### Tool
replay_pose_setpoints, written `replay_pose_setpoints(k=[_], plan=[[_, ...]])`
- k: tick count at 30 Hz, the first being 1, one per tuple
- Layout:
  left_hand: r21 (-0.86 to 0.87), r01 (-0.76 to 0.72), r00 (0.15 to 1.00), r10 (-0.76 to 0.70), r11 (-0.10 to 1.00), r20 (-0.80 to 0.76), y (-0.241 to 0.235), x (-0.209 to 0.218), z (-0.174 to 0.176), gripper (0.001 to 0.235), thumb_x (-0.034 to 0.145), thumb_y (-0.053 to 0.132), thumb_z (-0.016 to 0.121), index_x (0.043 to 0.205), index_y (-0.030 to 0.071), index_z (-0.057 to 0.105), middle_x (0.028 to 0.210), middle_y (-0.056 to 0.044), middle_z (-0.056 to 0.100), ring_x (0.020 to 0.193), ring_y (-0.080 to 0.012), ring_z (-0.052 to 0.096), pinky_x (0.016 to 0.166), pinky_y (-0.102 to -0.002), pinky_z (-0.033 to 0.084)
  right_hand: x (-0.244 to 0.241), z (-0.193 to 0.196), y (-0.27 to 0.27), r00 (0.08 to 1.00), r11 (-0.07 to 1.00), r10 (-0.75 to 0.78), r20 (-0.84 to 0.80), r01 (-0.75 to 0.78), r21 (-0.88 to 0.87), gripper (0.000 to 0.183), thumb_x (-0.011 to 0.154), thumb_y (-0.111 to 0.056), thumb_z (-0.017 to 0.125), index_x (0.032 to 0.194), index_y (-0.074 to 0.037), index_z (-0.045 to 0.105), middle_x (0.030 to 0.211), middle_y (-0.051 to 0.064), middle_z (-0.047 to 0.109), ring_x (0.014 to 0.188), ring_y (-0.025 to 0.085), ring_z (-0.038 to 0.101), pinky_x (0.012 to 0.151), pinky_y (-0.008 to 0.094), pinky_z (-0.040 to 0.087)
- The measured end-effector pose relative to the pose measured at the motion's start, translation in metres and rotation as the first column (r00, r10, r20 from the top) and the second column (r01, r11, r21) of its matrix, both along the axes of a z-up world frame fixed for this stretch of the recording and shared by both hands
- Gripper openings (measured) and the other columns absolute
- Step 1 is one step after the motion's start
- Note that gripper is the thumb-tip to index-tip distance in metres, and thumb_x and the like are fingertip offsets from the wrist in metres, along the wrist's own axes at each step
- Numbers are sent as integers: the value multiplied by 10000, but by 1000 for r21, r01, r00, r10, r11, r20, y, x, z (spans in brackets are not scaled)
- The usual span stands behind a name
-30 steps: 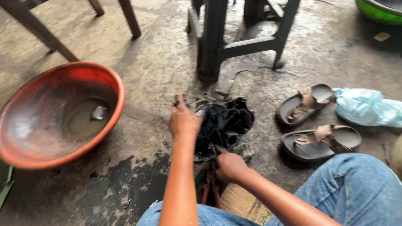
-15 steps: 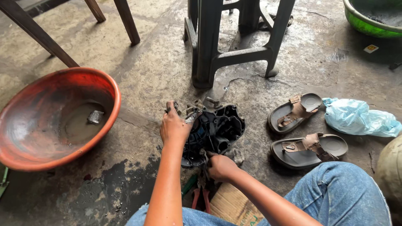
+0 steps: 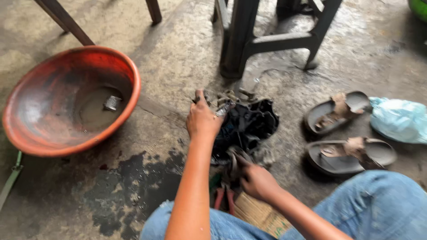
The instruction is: The person sits on the floor and wipes a disassembled engine casing with a rag. They repeatedly rub the interior surfaces and edges of the metal part to remove grime and oil.
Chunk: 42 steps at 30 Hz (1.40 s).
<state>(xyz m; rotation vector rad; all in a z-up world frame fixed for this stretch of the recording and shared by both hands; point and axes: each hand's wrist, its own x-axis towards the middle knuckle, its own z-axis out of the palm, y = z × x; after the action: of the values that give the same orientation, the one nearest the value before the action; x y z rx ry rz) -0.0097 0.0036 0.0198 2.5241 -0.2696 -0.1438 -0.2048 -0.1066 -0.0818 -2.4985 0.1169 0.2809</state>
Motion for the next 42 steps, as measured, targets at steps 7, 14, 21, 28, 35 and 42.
replay_pose_setpoints(k=[7, 14, 21, 28, 35, 42], plan=[[-11, -12, 994, 11, 1000, -108, -1, 9, -1, 1076, 780, 425, 848, 1594, 129, 211, 1247, -285, 610, 1091, -397, 667, 920, -471, 565, 56, -25, 13, 978, 952, -65, -198, 1, -306, 185, 805, -235, 648, 838, -98, 768, 1117, 198, 755, 943, 374, 711, 855, 467, 571], [26, -5, 986, 0, 1000, 164, -9, 23, -25, 1027, 754, 411, 862, 1571, 163, 290, 1313, -321, 562, 1100, -451, 640, 890, -504, 543, 6, -19, 17, 988, 996, 35, 153, -22, -87, 204, 717, -197, 646, 837, -110, 786, 1498, 234, 527, 827, 421, 703, 721, 513, 569], [-15, 34, 999, -33, 999, 33, -1, 11, 0, 1128, 729, 622, 842, 1572, 134, 272, 1241, -274, 610, 1112, -424, 653, 938, -490, 544, 43, -31, 5, 998, 994, -31, -60, 25, -110, 198, 783, -225, 657, 818, -61, 763, 1257, 196, 664, 911, 404, 694, 815, 503, 553], [-8, 5, 984, -4, 1000, 179, -3, 15, -22, 1085, 738, 556, 877, 1550, 146, 284, 1303, -313, 585, 1126, -451, 638, 898, -500, 545, 57, -37, -2, 993, 992, -116, -36, 118, 53, 522, 815, -284, 700, 1284, -88, 580, 1241, 246, 667, 1036, 405, 685, 852, 490, 553], [-58, 7, 1000, -8, 998, -25, 2, 23, -15, 1043, 767, 505, 848, 1578, 163, 288, 1235, -238, 646, 1099, -374, 680, 914, -461, 562, -3, -102, -4, 896, 875, -329, 297, 172, 452, 174, 807, -118, 623, 865, -5, 742, 1124, 260, 673, 942, 397, 674, 777, 424, 547], [-83, -41, 992, 31, 996, -120, 14, 37, -25, 1023, 800, 497, 822, 1588, 163, 260, 1204, -208, 677, 1081, -344, 691, 904, -450, 561, -83, -115, -75, 574, 240, -722, -386, 732, 638, 196, 943, -60, 533, 906, 67, 677, 871, 130, 729, 711, 205, 628, 661, 352, 535]])
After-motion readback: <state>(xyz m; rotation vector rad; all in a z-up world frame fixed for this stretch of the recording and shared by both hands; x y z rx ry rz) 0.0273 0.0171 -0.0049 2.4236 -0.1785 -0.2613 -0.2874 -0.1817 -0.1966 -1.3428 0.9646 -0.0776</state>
